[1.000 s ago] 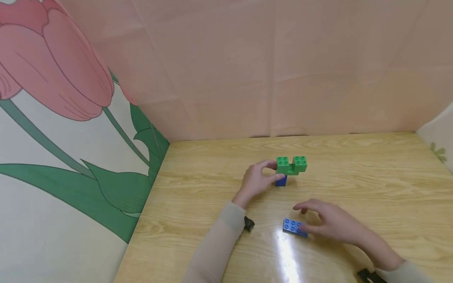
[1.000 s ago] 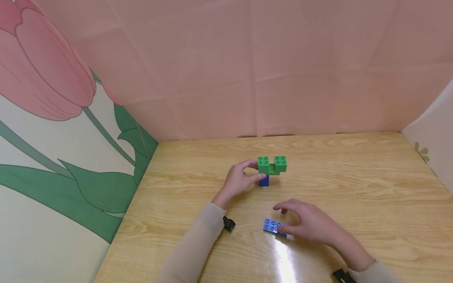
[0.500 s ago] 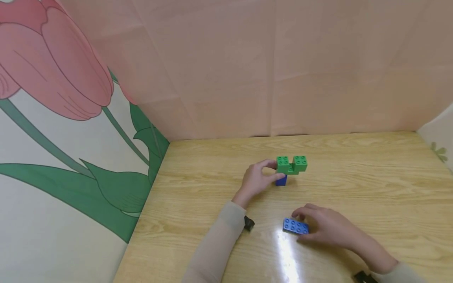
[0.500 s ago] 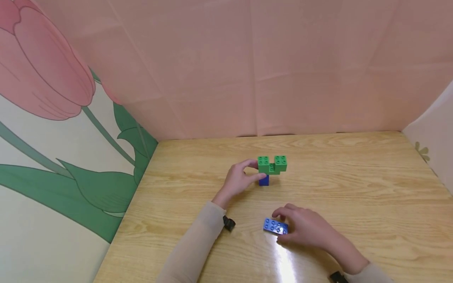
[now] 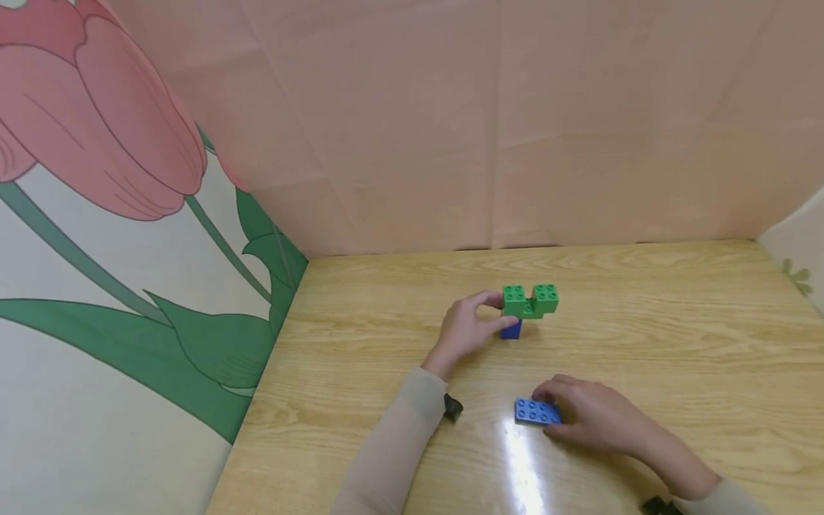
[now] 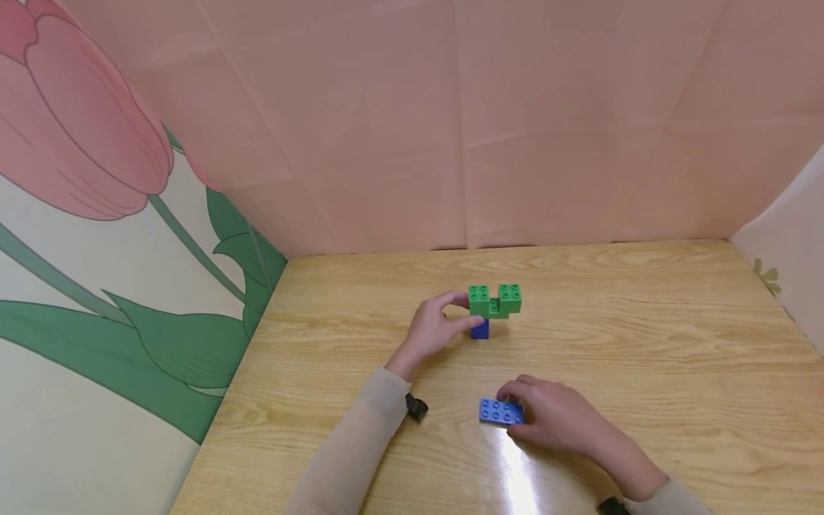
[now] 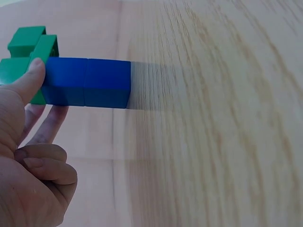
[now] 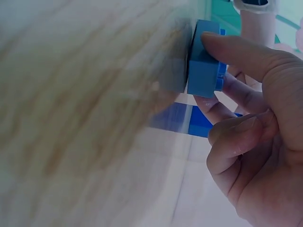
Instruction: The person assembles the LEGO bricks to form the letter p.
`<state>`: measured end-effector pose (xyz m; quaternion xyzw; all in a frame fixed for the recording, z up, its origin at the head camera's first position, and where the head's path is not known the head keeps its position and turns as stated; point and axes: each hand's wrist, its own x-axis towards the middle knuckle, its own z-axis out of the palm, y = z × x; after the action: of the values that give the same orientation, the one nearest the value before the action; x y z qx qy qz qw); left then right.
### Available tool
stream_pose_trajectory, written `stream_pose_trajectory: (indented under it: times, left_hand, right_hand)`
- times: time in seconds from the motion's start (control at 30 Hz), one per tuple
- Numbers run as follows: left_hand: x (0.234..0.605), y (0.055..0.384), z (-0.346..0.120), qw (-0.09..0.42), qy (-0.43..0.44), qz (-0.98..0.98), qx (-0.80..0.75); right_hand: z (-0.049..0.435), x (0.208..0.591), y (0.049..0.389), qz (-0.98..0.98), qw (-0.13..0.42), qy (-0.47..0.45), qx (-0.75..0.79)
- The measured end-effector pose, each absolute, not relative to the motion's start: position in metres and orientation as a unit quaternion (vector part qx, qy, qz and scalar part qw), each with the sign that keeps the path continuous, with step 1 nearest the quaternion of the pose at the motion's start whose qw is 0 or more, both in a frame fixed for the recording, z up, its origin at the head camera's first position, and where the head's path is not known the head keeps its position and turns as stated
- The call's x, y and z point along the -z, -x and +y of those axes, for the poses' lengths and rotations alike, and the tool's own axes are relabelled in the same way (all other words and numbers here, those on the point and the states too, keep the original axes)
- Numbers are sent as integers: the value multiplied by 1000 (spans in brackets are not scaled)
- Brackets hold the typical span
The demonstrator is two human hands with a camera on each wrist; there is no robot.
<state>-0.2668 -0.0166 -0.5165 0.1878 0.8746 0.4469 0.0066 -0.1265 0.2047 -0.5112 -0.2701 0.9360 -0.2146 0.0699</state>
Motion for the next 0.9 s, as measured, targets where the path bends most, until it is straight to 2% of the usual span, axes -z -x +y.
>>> stream_pose_trajectory:
  times: [0.17, 0.9]
  left_hand:
    - [516, 267, -17, 7, -189, 874, -448]
    - [514, 265, -17, 8, -195, 874, -445]
  right_hand:
    - [205, 512, 126, 935, 62, 271, 222]
    - [207, 489, 136, 917, -66, 268, 287]
